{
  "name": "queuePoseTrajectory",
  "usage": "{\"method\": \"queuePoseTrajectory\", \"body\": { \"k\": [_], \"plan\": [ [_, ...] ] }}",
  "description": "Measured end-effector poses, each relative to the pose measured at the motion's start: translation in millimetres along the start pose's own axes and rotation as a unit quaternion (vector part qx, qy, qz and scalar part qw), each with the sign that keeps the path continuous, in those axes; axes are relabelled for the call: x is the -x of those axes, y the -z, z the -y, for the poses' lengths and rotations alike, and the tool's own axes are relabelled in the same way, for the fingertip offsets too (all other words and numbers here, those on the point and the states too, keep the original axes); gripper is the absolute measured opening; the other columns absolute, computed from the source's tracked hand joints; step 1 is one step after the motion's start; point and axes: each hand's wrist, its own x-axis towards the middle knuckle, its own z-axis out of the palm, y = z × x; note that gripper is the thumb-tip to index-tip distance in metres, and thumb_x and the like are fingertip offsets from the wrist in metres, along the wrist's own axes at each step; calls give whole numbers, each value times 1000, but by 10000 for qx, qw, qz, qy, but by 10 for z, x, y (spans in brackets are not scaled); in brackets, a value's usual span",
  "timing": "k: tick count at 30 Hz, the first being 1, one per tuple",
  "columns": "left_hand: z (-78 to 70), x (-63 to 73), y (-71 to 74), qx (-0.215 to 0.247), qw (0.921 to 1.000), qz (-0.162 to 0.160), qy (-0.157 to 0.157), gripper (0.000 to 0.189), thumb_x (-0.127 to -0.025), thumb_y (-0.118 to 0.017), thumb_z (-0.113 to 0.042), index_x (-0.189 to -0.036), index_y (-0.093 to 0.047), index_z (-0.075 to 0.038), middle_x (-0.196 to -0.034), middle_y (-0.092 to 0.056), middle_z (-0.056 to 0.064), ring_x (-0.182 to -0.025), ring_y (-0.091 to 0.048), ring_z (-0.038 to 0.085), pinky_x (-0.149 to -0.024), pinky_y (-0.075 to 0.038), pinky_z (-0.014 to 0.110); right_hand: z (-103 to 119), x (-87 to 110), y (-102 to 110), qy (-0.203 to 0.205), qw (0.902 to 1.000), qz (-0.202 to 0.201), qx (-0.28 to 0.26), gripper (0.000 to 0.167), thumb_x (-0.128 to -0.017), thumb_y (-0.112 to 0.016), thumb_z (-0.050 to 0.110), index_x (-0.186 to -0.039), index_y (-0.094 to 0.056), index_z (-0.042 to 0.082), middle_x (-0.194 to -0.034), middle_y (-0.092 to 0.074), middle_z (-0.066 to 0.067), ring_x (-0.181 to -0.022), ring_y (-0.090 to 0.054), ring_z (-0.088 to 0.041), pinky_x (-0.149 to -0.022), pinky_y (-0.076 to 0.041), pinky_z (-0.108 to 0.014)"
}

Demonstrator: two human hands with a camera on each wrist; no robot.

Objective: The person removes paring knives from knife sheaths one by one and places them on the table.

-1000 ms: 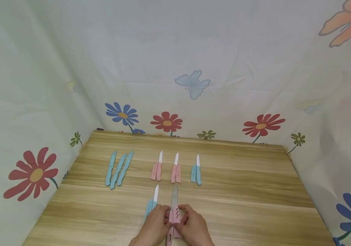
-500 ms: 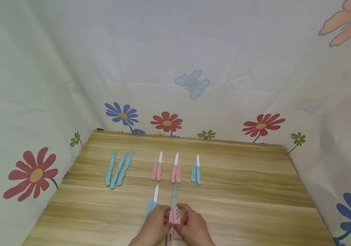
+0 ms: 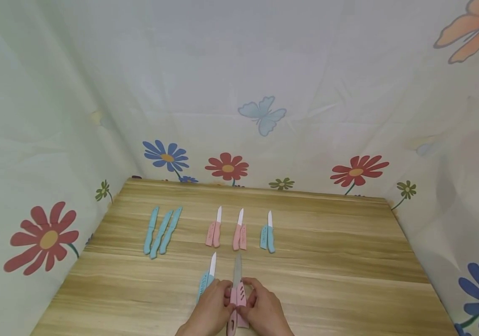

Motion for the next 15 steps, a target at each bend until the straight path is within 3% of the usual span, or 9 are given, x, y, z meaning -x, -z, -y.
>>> {"method": "queuePoseTrajectory", "body": {
  "k": [15],
  "plan": [
    [2,42,7,-85,9997,-106,-212,43,-84,-77,-5,-124,-65,7,-97,-54,5,-80,-48,14,-65,-44,28,-43,-10,38,87,9996,-28,-260,63,-81,-78,13,-140,-57,7,-73,-60,6,-58,-52,-3,-52,-41,-20]
  ]
}}
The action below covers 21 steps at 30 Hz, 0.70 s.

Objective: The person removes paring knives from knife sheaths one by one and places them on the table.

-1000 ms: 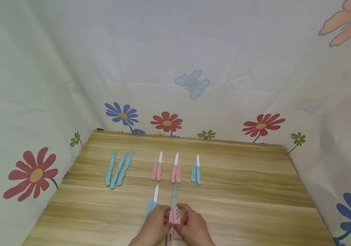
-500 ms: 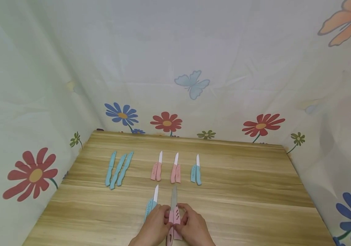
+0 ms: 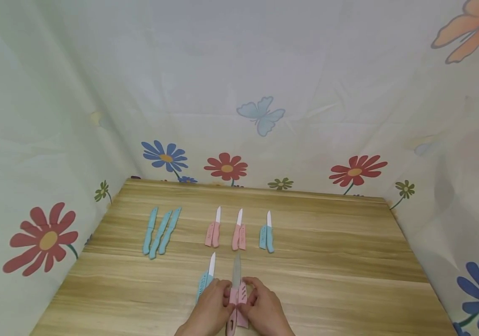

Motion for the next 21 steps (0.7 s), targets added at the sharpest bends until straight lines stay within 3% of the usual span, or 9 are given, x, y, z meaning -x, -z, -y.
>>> {"method": "queuePoseTrajectory", "body": {
  "k": [10,21],
  "plan": [
    [-17,-14,-3,147,9997,121,127,43,-85,-75,-2,-125,-63,9,-92,-50,4,-76,-46,16,-60,-38,27,6,-6,4,-14,10000,-10,-74,60,-80,-77,10,-137,-58,4,-71,-59,6,-57,-51,-3,-52,-41,-20],
    [-8,3,-10,66,10000,60,12,46,-84,-76,-2,-127,-64,7,-93,-51,2,-77,-45,13,-61,-39,25,-2,1,2,64,10000,-23,4,59,-79,-77,10,-135,-60,4,-70,-61,7,-56,-52,-3,-51,-41,-20]
  ]
}}
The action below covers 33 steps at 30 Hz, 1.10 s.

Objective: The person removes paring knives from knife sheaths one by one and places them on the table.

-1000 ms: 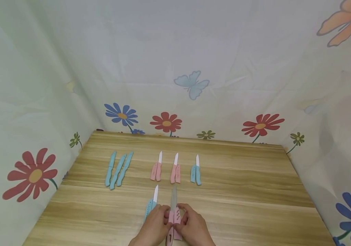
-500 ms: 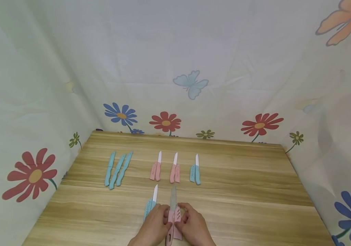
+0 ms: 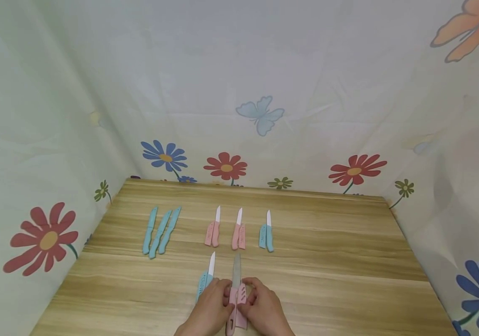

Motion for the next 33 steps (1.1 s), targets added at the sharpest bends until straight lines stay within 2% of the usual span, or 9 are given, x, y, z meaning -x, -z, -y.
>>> {"method": "queuePoseTrajectory", "body": {
  "k": [18,27,33],
  "plan": [
    [2,18,18,-31,10000,21,-59,45,-83,-77,-3,-125,-64,6,-94,-52,3,-77,-46,13,-61,-40,26,-2,2,-4,-14,10000,34,-86,60,-79,-80,12,-135,-60,4,-70,-60,6,-56,-52,-3,-50,-41,-20],
    [15,10,20,-7,10000,87,3,46,-84,-79,-7,-126,-63,3,-98,-53,3,-81,-47,14,-66,-43,28,-3,-4,0,-37,9999,-39,-122,60,-80,-80,13,-135,-60,5,-70,-61,6,-57,-53,-3,-52,-41,-20],
    [20,39,39,30,10000,56,-37,50,-83,-79,-6,-129,-62,3,-96,-50,0,-80,-46,11,-64,-41,25,-9,-13,12,-217,9984,-16,-514,58,-83,-79,11,-137,-59,3,-71,-63,4,-58,-54,-4,-53,-42,-20]
  ]
}}
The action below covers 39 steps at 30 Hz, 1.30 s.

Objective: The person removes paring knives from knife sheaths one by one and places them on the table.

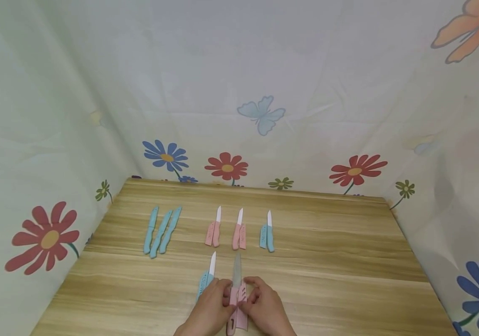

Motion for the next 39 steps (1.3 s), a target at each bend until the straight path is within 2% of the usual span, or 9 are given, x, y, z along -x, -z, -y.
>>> {"method": "queuePoseTrajectory", "body": {
  "k": [5,10,15,21,23,26,32,35,39],
  "plan": [
    [-11,22,47,66,10000,-18,-64,52,-85,-78,-7,-132,-60,3,-95,-51,-2,-79,-47,7,-64,-42,22,37,-24,38,-199,9979,-103,-613,55,-87,-77,8,-138,-57,0,-70,-61,2,-57,-50,-3,-54,-40,-18],
    [-24,44,142,366,9992,-123,-130,50,-84,-80,-6,-130,-60,2,-96,-56,-1,-78,-54,2,-64,-46,21,150,-48,55,-243,9942,-161,-1037,53,-89,-75,7,-138,-57,-1,-68,-58,2,-56,-46,-3,-54,-38,-18],
    [-7,55,275,494,9978,-326,-294,48,-85,-80,-7,-128,-61,0,-97,-60,1,-78,-60,1,-64,-49,20,309,-74,6,-222,9926,-106,-1189,46,-93,-74,12,-136,-60,1,-66,-55,3,-55,-43,-2,-52,-35,-17],
    [66,43,440,521,9983,-228,-132,46,-92,-79,-21,-131,-62,-5,-103,-63,0,-86,-61,5,-68,-52,21,457,-135,-106,-82,9912,-84,-1316,39,-98,-70,21,-133,-63,2,-66,-53,3,-52,-39,-2,-48,-31,-16],
    [97,41,505,561,9982,-205,-103,46,-94,-77,-25,-133,-62,-5,-106,-64,0,-89,-62,8,-69,-53,22,503,-161,-143,-32,9898,-44,-1423,40,-99,-69,22,-133,-63,1,-70,-56,2,-54,-42,-3,-49,-33,-17],
    [132,39,606,534,9982,-248,-65,46,-96,-74,-30,-134,-62,-5,-108,-65,2,-92,-63,10,-70,-54,23,569,-195,-184,26,9856,60,-1691,42,-101,-67,22,-135,-60,-2,-80,-62,-2,-63,-53,-6,-55,-44,-19],
    [242,45,795,410,9974,-595,-9,44,-97,-73,-29,-132,-63,-5,-108,-67,2,-94,-66,12,-72,-55,25,713,-259,-277,-7,9770,250,-2120,43,-103,-64,22,-137,-59,-4,-100,-65,-6,-79,-66,-14,-67,-60,-29],
    [290,51,872,308,9965,-775,18,42,-96,-73,-28,-131,-64,-6,-108,-69,3,-97,-68,15,-77,-56,29,797,-286,-326,32,9733,336,-2269,44,-103,-64,22,-138,-58,-4,-107,-66,-10,-87,-68,-16,-75,-63,-36],
    [324,58,944,128,9957,-914,102,42,-97,-73,-31,-131,-65,-8,-112,-69,4,-104,-68,19,-85,-57,37,882,-325,-372,190,9685,477,-2435,46,-104,-61,18,-142,-54,-7,-118,-66,-21,-101,-70,-20,-84,-64,-37]
  ]
}}
